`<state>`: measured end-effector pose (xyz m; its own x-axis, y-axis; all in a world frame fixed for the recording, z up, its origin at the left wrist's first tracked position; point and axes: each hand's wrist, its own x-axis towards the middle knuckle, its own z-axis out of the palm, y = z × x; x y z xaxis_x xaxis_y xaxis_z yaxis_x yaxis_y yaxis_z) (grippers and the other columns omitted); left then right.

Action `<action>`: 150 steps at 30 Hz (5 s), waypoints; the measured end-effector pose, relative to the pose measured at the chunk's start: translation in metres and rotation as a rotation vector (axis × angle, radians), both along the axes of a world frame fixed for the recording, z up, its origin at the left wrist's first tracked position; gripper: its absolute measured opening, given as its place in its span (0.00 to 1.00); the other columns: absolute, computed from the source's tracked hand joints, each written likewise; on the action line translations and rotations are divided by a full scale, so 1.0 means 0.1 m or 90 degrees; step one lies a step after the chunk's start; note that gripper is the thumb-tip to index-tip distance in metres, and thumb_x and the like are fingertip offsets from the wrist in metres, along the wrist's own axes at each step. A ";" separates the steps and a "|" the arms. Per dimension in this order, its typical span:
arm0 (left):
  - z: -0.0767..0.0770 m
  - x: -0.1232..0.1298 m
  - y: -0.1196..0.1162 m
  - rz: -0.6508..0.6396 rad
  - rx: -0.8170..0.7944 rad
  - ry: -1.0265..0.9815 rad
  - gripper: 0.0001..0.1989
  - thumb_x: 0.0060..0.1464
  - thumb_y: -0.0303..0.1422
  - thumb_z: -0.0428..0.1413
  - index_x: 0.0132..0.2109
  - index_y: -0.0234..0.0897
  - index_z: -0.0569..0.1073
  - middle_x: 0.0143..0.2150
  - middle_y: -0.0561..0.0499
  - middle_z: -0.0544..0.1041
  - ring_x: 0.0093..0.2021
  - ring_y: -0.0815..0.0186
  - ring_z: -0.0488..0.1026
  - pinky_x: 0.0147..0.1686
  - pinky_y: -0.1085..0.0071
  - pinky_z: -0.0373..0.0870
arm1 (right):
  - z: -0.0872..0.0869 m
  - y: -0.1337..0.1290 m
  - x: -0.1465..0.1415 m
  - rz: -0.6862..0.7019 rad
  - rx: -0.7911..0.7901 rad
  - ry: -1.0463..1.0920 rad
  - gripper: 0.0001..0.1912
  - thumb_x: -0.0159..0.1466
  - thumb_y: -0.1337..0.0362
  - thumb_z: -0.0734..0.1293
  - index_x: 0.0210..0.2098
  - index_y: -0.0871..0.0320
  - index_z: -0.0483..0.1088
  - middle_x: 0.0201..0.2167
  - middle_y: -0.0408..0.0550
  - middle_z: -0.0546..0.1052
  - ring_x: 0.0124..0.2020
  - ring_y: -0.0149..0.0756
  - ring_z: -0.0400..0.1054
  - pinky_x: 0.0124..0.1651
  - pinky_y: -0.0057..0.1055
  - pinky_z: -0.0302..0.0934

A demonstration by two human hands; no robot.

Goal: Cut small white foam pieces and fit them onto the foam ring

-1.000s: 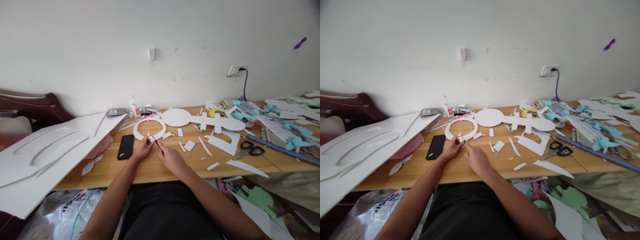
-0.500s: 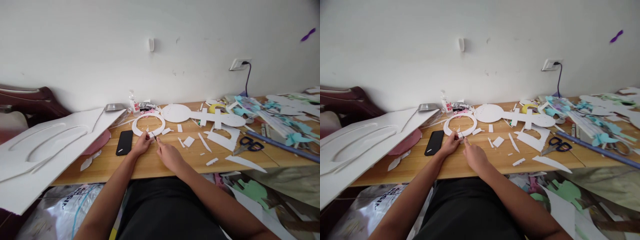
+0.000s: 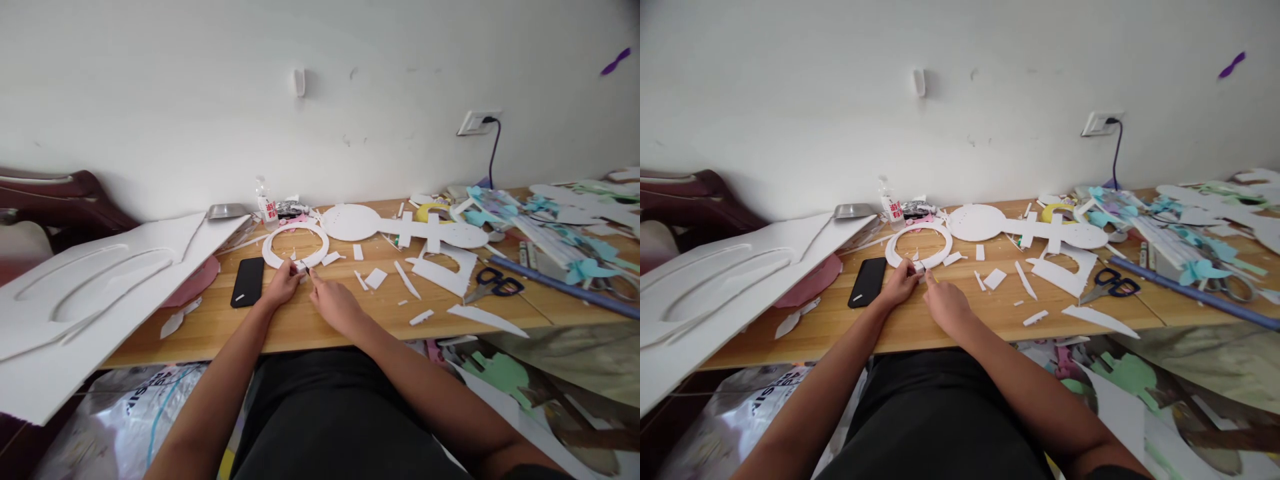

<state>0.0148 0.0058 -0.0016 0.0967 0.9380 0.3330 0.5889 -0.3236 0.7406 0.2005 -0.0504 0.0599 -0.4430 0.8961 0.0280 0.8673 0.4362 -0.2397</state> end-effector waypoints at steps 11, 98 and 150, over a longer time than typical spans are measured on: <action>0.01 0.02 -0.01 0.005 0.002 0.002 0.10 0.56 0.37 0.55 0.34 0.40 0.60 0.29 0.55 0.65 0.31 0.66 0.63 0.33 0.69 0.62 | -0.05 -0.15 0.07 -0.016 -0.005 0.002 0.29 0.69 0.62 0.55 0.68 0.58 0.50 0.36 0.56 0.79 0.37 0.44 0.74 0.39 0.33 0.62; 0.06 0.03 0.01 0.006 -0.017 0.027 0.10 0.53 0.31 0.56 0.36 0.40 0.59 0.29 0.56 0.64 0.30 0.67 0.63 0.33 0.68 0.62 | -0.12 -0.07 -0.02 0.043 -0.043 -0.007 0.30 0.67 0.68 0.52 0.67 0.69 0.49 0.43 0.66 0.77 0.44 0.53 0.73 0.44 0.43 0.66; 0.58 0.28 -1.28 0.066 -0.215 -0.691 0.15 0.45 0.40 0.66 0.37 0.37 0.74 0.37 0.48 0.76 0.38 0.63 0.75 0.44 0.64 0.73 | -0.01 -0.74 0.42 0.263 -0.068 0.653 0.10 0.65 0.63 0.65 0.45 0.52 0.73 0.52 0.50 0.76 0.57 0.38 0.68 0.59 0.38 0.62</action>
